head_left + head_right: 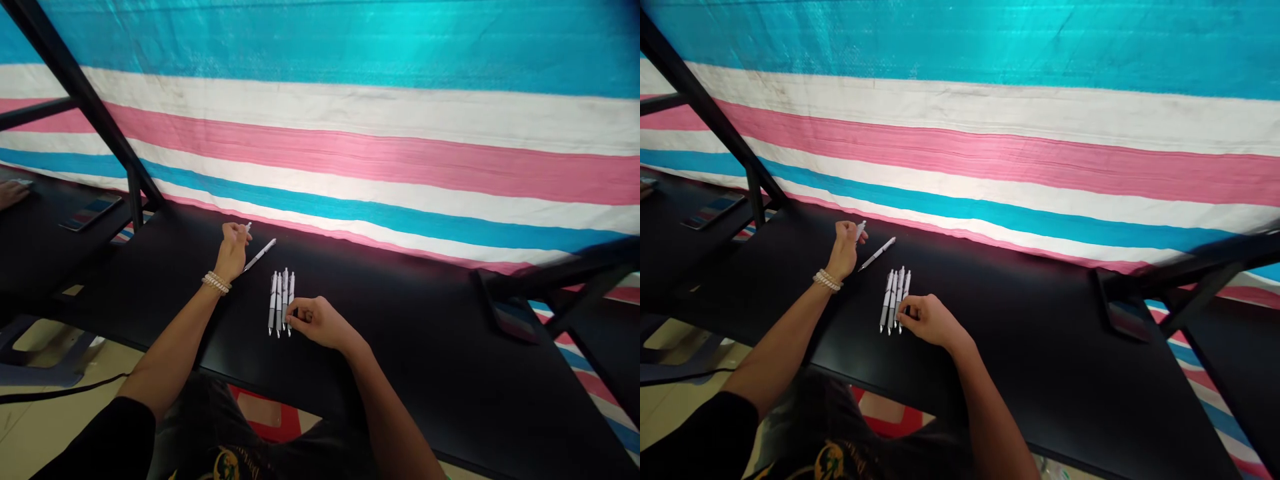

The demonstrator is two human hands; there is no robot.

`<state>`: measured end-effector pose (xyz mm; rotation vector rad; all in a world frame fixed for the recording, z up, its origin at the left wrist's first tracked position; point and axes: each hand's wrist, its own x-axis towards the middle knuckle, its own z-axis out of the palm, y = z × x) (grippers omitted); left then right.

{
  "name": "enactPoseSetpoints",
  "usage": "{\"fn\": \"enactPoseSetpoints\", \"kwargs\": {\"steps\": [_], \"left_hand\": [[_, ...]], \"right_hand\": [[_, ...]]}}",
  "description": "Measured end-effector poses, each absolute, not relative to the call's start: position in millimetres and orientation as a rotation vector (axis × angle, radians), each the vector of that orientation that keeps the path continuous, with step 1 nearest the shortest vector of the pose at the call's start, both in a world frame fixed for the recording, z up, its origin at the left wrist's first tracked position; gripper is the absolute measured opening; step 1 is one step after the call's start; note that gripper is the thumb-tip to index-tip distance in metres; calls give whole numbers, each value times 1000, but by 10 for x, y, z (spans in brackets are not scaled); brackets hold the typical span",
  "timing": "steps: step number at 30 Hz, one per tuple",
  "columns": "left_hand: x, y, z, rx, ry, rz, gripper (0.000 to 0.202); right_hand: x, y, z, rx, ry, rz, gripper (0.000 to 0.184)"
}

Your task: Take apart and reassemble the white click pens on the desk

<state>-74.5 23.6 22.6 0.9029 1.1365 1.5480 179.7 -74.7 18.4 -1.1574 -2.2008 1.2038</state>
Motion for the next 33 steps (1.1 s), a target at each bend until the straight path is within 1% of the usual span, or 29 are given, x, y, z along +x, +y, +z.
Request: {"fn": "enactPoseSetpoints", "kwargs": {"steps": [3, 5, 9, 13, 16, 18, 20, 23, 28, 30, 33], "left_hand": [[-684, 195, 131, 1262, 1268, 1532, 24], [-664, 187, 74, 1380, 1300, 1477, 29], [-671, 220, -16, 1559, 1396, 1385, 37], [-635, 230, -24, 1690, 1458, 1379, 37], [-522, 158, 38, 1492, 1236, 1325, 41], [-426, 76, 88, 1271, 1002, 1169, 47], [-336, -9, 122, 1123, 814, 981, 49], [-233, -99, 130, 1015, 671, 899, 42], [-163, -117, 108, 851, 673, 1075, 35], [-161, -101, 105, 816, 693, 1137, 35], [-163, -81, 105, 787, 706, 1214, 34]], "right_hand": [[1788, -760, 179, -1178, -2254, 1090, 11], [1794, -765, 166, -1194, -2286, 1005, 9], [1817, -744, 131, -1259, -2241, 842, 12], [1823, -708, 113, -1287, -1983, 896, 7], [1804, -723, 137, -1211, -1737, 1099, 13], [1780, -748, 157, -1122, -1619, 1270, 17], [1755, -764, 165, -1065, -1558, 1347, 20], [1728, -746, 147, -1078, -1508, 1241, 21], [1716, -664, 95, -1179, -1489, 927, 19], [1706, -651, 73, -1207, -1477, 917, 22], [1679, -657, 33, -1214, -1364, 1061, 34]]}}
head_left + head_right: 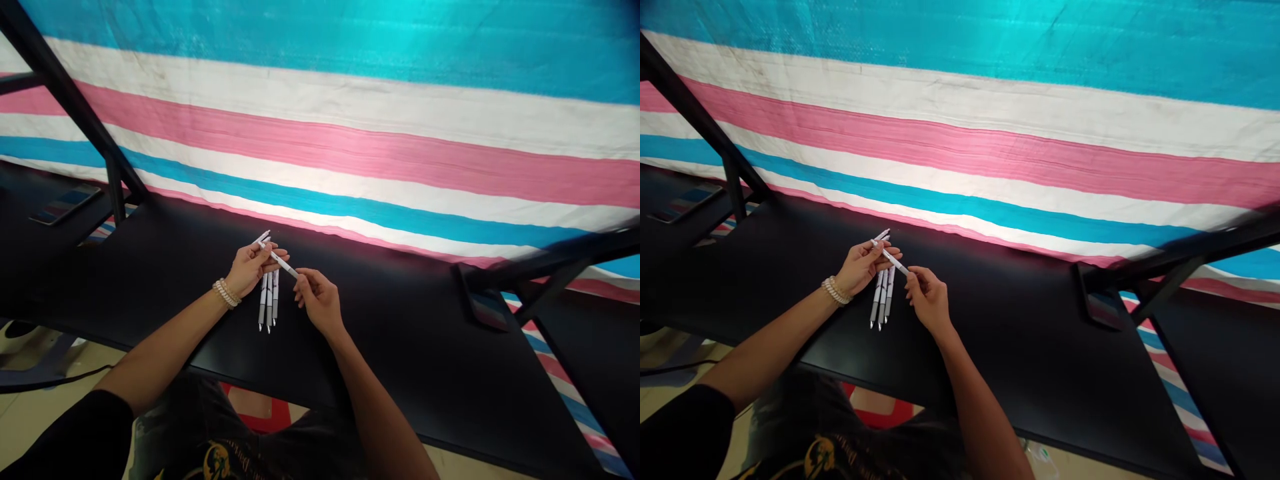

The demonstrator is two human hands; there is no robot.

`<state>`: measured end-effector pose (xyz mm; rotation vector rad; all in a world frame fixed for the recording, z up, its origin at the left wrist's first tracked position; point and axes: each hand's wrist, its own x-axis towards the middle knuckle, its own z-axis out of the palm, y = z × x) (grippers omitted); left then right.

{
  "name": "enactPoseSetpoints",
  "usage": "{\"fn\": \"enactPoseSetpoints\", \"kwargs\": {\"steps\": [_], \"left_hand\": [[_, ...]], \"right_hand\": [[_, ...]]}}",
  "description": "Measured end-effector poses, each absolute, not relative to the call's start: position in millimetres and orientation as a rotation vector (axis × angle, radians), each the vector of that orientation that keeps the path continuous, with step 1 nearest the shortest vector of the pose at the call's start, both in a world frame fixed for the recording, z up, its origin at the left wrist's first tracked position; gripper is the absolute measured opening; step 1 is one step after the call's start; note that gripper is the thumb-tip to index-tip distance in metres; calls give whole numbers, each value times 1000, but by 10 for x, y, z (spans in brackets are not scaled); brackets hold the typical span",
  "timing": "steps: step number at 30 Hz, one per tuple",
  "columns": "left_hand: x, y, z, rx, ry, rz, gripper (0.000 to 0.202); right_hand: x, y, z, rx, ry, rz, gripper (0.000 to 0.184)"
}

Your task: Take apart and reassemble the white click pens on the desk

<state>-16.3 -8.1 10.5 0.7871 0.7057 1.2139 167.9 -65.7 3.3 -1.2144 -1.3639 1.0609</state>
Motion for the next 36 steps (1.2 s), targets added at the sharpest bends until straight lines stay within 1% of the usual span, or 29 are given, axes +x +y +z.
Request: {"fn": "enactPoseSetpoints", "kwargs": {"steps": [3, 8, 9, 12, 15, 16, 19, 22, 24, 26, 29, 30, 31, 33, 34, 36], "left_hand": [[-153, -77, 102, 771, 731, 1259, 33], [-115, -91, 77, 724, 763, 1310, 33], [-106, -94, 71, 716, 761, 1314, 33], [-85, -101, 55, 704, 751, 1308, 32], [-78, -100, 43, 694, 749, 1297, 31], [-79, -98, 40, 688, 750, 1300, 31], [-88, -87, 30, 677, 744, 1314, 30], [-94, -80, 23, 680, 730, 1311, 31], [-94, -81, 24, 677, 730, 1308, 31], [-91, -84, 28, 674, 737, 1306, 31], [-85, -88, 35, 674, 746, 1299, 30], [-83, -89, 36, 673, 748, 1297, 30], [-82, -89, 35, 673, 750, 1295, 30], [-81, -87, 30, 673, 753, 1292, 29], [-82, -85, 26, 675, 755, 1288, 30], [-86, -79, 18, 681, 762, 1281, 30]], "right_hand": [[1658, -663, -4, -1231, -1327, 1091, 38], [1673, -627, -24, -1175, -1383, 785, 17], [1679, -618, -23, -1154, -1388, 749, 17], [1691, -605, -18, -1145, -1353, 814, 24], [1696, -608, -23, -1146, -1397, 797, 17], [1697, -608, -28, -1142, -1408, 772, 18], [1697, -602, -45, -1153, -1338, 859, 27], [1694, -591, -58, -1142, -1340, 860, 20], [1691, -586, -61, -1128, -1345, 844, 23], [1687, -584, -61, -1142, -1307, 901, 27], [1676, -585, -63, -1131, -1334, 869, 22], [1671, -585, -63, -1120, -1344, 854, 23], [1666, -586, -63, -1117, -1337, 865, 28], [1658, -588, -59, -1149, -1308, 937, 35], [1657, -590, -54, -1172, -1312, 950, 32], [1668, -595, -40, -1200, -1381, 872, 21]]}}
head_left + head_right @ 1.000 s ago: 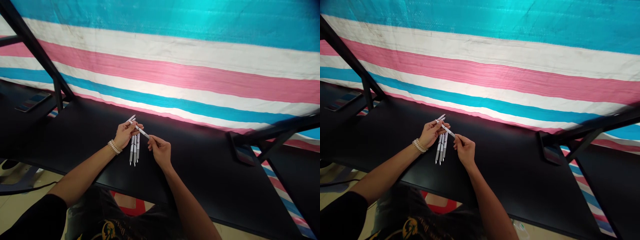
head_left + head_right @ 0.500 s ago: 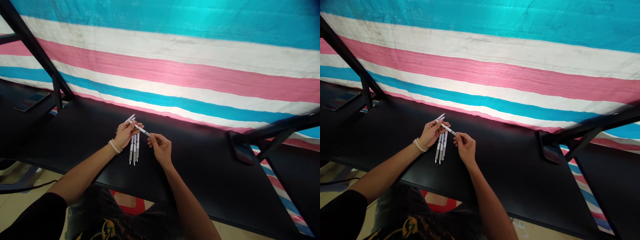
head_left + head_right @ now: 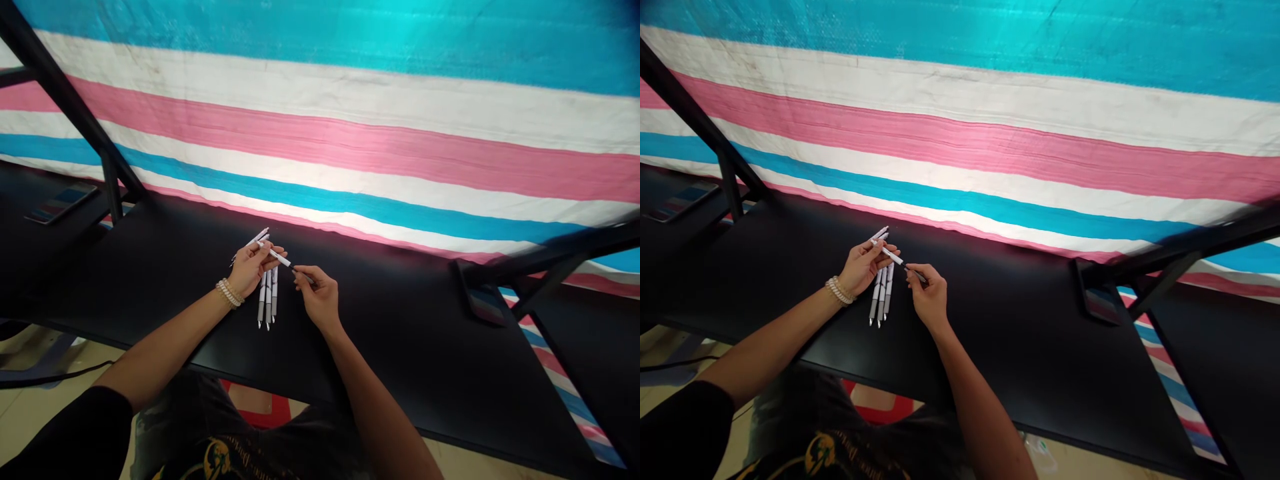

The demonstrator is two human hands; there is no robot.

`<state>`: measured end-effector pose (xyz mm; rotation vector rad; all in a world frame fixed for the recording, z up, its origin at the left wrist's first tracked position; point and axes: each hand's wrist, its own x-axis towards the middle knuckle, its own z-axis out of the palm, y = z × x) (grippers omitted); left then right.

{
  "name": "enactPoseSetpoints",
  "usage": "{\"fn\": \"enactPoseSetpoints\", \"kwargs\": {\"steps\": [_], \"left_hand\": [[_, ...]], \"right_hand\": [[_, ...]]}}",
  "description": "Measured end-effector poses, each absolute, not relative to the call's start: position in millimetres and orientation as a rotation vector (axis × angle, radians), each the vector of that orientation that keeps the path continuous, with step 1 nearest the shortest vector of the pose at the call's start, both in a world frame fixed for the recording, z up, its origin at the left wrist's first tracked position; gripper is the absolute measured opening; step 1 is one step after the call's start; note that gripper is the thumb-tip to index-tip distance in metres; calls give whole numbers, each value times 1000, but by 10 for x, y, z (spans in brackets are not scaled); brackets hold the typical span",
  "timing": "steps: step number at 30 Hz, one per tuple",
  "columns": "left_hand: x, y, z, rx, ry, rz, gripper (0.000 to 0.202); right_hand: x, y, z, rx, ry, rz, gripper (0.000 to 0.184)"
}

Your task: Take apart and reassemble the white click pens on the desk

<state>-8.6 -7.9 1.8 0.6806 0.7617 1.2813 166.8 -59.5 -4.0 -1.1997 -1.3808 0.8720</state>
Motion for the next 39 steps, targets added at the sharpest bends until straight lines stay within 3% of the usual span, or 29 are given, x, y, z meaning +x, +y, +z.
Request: {"fn": "enactPoseSetpoints", "kwargs": {"steps": [2, 8, 13, 17, 27, 33, 39], "left_hand": [[-91, -73, 12, 692, 768, 1279, 31], [-78, -72, -7, 716, 766, 1300, 32], [-128, -14, -24, 628, 770, 1399, 24], [-187, 37, -20, 595, 761, 1456, 19], [-9, -140, -22, 666, 727, 1274, 30], [-21, -143, -5, 672, 727, 1264, 31], [-24, -148, -39, 684, 739, 1269, 30]], "right_hand": [[1688, -599, -27, -1212, -1469, 717, 14], [1714, -603, -65, -1293, -1760, 341, 36], [1765, -591, -53, -1349, -1641, 240, 34], [1813, -587, -31, -1340, -1577, 238, 32], [1586, -662, -92, -1207, -1705, 282, 38], [1599, -669, -81, -1183, -1650, 261, 26], [1595, -696, -96, -1252, -1553, 446, 28]]}}
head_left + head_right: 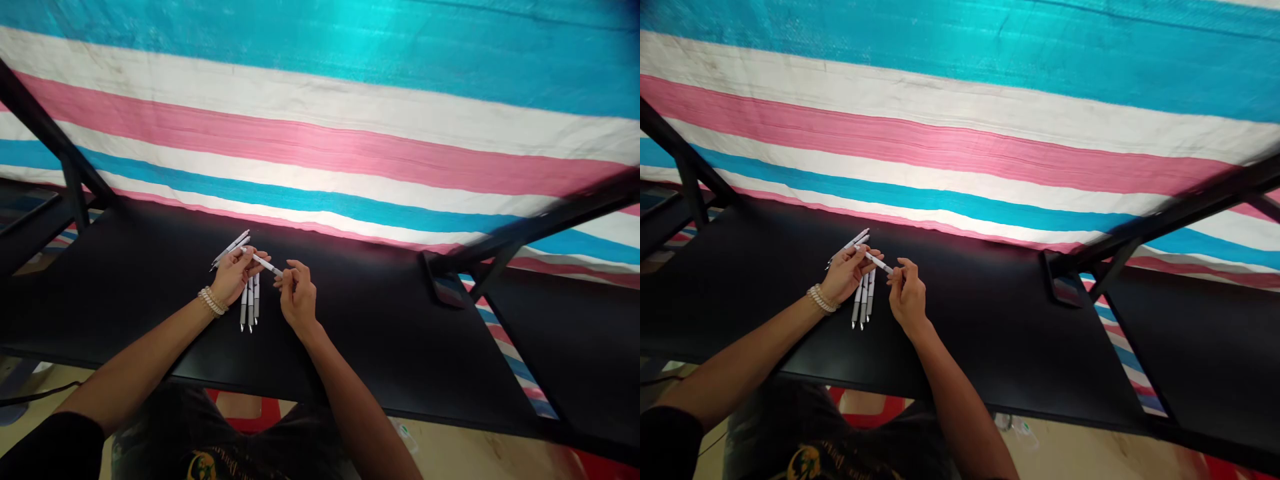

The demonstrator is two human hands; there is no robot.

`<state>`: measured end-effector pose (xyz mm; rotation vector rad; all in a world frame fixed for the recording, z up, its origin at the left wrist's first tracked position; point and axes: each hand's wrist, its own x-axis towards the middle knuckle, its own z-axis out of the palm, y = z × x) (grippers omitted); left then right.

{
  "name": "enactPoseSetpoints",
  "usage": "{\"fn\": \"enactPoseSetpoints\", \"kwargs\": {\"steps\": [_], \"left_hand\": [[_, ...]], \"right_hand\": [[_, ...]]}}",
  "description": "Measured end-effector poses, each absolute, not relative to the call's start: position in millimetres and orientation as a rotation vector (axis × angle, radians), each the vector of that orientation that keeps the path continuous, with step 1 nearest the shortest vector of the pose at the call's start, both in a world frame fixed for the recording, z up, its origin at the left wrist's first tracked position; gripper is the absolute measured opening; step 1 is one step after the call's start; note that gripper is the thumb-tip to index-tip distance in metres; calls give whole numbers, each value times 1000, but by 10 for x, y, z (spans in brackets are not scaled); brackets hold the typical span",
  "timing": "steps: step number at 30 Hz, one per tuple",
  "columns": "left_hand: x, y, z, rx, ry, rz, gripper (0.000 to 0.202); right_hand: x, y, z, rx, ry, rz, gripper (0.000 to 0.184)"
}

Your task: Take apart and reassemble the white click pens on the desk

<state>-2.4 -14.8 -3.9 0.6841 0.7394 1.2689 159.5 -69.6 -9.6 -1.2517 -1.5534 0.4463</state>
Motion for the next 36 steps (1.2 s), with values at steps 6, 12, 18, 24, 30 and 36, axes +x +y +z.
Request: {"fn": "enactPoseSetpoints", "kwargs": {"steps": [6, 12, 18, 24, 30, 36], "left_hand": [[-39, -118, -61, 667, 771, 1328, 28], [-43, -114, -57, 664, 762, 1322, 27], [-34, -116, -56, 664, 769, 1315, 29], [-32, -116, -63, 682, 757, 1311, 32], [-9, -131, -72, 682, 778, 1295, 30], [-179, -52, 91, 502, 597, 1264, 24]], "right_hand": [[1670, -654, -116, -1277, -1590, 454, 24], [1679, -658, -107, -1277, -1608, 482, 24], [1690, -652, -83, -1280, -1595, 536, 28], [1695, -641, -88, -1289, -1561, 658, 26], [1707, -641, -87, -1289, -1554, 714, 22], [1687, -615, -80, -1139, -1436, 907, 30]]}}
